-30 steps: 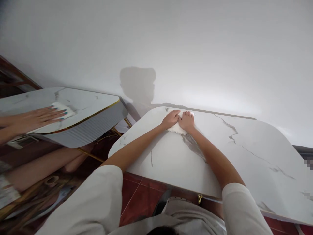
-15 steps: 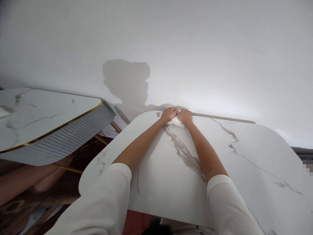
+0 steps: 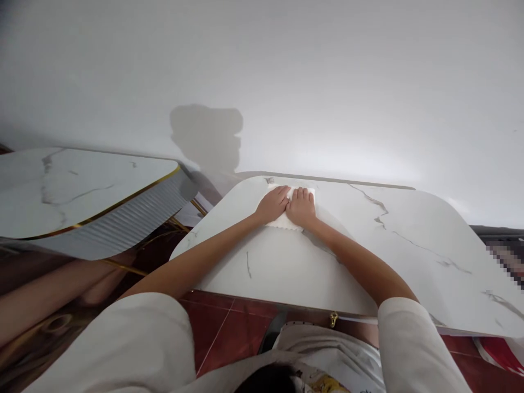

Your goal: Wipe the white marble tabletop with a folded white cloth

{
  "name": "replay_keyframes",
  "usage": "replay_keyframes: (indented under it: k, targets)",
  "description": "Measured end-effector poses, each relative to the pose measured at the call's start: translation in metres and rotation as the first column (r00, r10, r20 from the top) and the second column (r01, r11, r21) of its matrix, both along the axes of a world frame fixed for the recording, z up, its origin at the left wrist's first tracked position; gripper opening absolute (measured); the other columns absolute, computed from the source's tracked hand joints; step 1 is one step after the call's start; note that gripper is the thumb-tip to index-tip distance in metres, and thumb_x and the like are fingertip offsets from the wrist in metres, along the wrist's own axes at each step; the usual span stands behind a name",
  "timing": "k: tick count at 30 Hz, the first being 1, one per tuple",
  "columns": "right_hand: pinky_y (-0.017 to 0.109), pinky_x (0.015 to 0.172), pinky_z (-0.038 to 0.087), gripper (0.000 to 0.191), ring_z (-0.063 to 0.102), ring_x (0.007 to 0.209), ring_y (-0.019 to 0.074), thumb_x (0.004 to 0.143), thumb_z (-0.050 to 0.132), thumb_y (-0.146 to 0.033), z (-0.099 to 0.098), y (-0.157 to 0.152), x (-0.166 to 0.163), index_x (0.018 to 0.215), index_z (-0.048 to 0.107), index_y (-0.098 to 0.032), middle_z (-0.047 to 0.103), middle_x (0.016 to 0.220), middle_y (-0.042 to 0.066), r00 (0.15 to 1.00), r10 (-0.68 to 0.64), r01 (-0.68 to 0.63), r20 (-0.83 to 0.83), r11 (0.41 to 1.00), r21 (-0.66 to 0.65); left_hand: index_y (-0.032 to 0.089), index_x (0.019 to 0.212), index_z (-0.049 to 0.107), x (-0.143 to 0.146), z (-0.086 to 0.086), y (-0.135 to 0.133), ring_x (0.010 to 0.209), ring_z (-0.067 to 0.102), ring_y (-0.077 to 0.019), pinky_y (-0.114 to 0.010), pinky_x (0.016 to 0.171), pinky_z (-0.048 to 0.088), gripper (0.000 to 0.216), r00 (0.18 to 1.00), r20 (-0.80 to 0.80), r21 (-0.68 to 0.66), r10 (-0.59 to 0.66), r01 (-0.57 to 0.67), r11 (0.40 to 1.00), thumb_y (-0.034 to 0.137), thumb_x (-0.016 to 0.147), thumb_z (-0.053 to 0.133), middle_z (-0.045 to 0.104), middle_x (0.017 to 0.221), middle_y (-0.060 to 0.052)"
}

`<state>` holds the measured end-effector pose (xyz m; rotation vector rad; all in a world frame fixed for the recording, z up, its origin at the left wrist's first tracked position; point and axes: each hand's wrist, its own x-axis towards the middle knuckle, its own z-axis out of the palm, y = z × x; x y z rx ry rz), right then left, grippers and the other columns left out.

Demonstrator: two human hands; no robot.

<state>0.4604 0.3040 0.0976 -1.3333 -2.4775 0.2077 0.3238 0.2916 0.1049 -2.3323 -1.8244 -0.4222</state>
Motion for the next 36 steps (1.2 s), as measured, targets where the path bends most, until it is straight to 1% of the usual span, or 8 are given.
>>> replay_keyframes:
  k: [10, 13, 17, 20, 23, 27, 30, 36]
  targets:
    - [0.053, 0.113, 0.023, 0.059, 0.033, 0.138, 0.0390, 0.093, 0.035, -0.026, 0.007, -0.143, 0.020, 0.142, 0.038, 0.006, 0.038, 0.148, 0.027, 0.985, 0.166, -0.163, -0.048, 0.984, 0.066, 0.008, 0.137, 0.045, 0.020, 0.013, -0.165, 0.137, 0.039, -0.0243, -0.044, 0.115, 0.031, 0.052, 0.982, -0.021, -0.087, 0.188, -0.189, 0.978, 0.025, 0.091, 0.028, 0.047, 0.145, -0.015]
    - [0.056, 0.113, 0.021, 0.059, 0.032, 0.139, 0.0388, 0.093, 0.034, -0.027, 0.005, -0.162, 0.043, 0.143, 0.038, 0.004, 0.038, 0.148, 0.025, 0.979, 0.197, -0.192, -0.059, 0.978, 0.077, 0.011, 0.138, 0.045, 0.041, 0.011, -0.189, 0.137, 0.039, -0.0248, -0.045, 0.116, 0.031, 0.052, 0.973, 0.005, -0.091, 0.229, -0.227, 0.970, 0.026, 0.090, 0.031, 0.046, 0.146, -0.013]
    - [0.053, 0.115, 0.021, 0.058, 0.031, 0.140, 0.0368, 0.094, 0.033, -0.028, -0.001, -0.169, 0.079, 0.143, 0.039, 0.002, 0.037, 0.149, 0.023, 0.981, 0.193, -0.189, -0.032, 0.977, 0.094, 0.012, 0.139, 0.044, 0.071, 0.004, -0.194, 0.139, 0.037, -0.0258, -0.046, 0.116, 0.030, 0.052, 0.981, 0.041, -0.106, 0.190, -0.185, 0.977, 0.026, 0.091, 0.031, 0.045, 0.146, -0.014]
    - [0.051, 0.115, 0.023, 0.057, 0.031, 0.141, 0.0336, 0.094, 0.033, -0.028, -0.007, -0.159, 0.095, 0.143, 0.039, 0.001, 0.039, 0.149, 0.022, 0.985, 0.169, -0.166, -0.031, 0.983, 0.085, 0.010, 0.140, 0.041, 0.084, 0.001, -0.179, 0.140, 0.035, -0.0268, -0.047, 0.116, 0.029, 0.053, 0.988, 0.050, -0.138, 0.148, -0.140, 0.980, 0.025, 0.090, 0.032, 0.042, 0.148, -0.015]
    - [0.051, 0.114, 0.024, 0.056, 0.032, 0.140, 0.0330, 0.094, 0.033, -0.026, -0.011, -0.127, 0.096, 0.144, 0.038, 0.000, 0.039, 0.149, 0.022, 0.987, 0.161, -0.158, -0.029, 0.985, 0.072, 0.006, 0.141, 0.039, 0.086, 0.002, -0.146, 0.138, 0.037, -0.0273, -0.045, 0.116, 0.029, 0.055, 0.990, 0.061, -0.153, 0.128, -0.118, 0.981, 0.023, 0.088, 0.035, 0.043, 0.147, -0.018]
    - [0.045, 0.113, 0.025, 0.054, 0.034, 0.139, 0.0306, 0.095, 0.034, -0.024, -0.009, -0.054, 0.078, 0.143, 0.037, 0.000, 0.039, 0.149, 0.020, 0.988, 0.155, -0.154, -0.022, 0.988, 0.013, 0.007, 0.130, 0.048, 0.073, 0.005, -0.077, 0.129, 0.047, -0.0261, -0.040, 0.112, 0.035, 0.048, 0.992, 0.079, -0.077, 0.103, -0.096, 0.992, 0.018, 0.085, 0.037, 0.054, 0.135, -0.018]
    - [0.040, 0.109, 0.031, 0.046, 0.041, 0.133, 0.0263, 0.094, 0.037, -0.023, -0.004, 0.007, 0.061, 0.136, 0.046, -0.006, 0.048, 0.143, 0.017, 0.990, 0.131, -0.133, -0.042, 0.990, -0.038, 0.014, 0.117, 0.056, 0.059, 0.006, -0.019, 0.121, 0.053, -0.0251, -0.039, 0.107, 0.039, 0.037, 0.992, 0.114, -0.048, 0.060, -0.055, 0.997, 0.017, 0.084, 0.039, 0.062, 0.124, -0.013]
    - [0.036, 0.108, 0.029, 0.043, 0.040, 0.132, 0.0242, 0.095, 0.030, -0.017, -0.008, 0.088, 0.035, 0.132, 0.049, -0.005, 0.053, 0.139, 0.014, 0.995, -0.012, 0.010, -0.097, 1.000, -0.011, 0.016, 0.120, 0.057, 0.038, 0.001, 0.073, 0.122, 0.053, -0.0248, -0.037, 0.105, 0.040, 0.039, 0.979, 0.177, -0.098, 0.098, -0.082, 0.992, 0.020, 0.085, 0.042, 0.060, 0.129, -0.011]
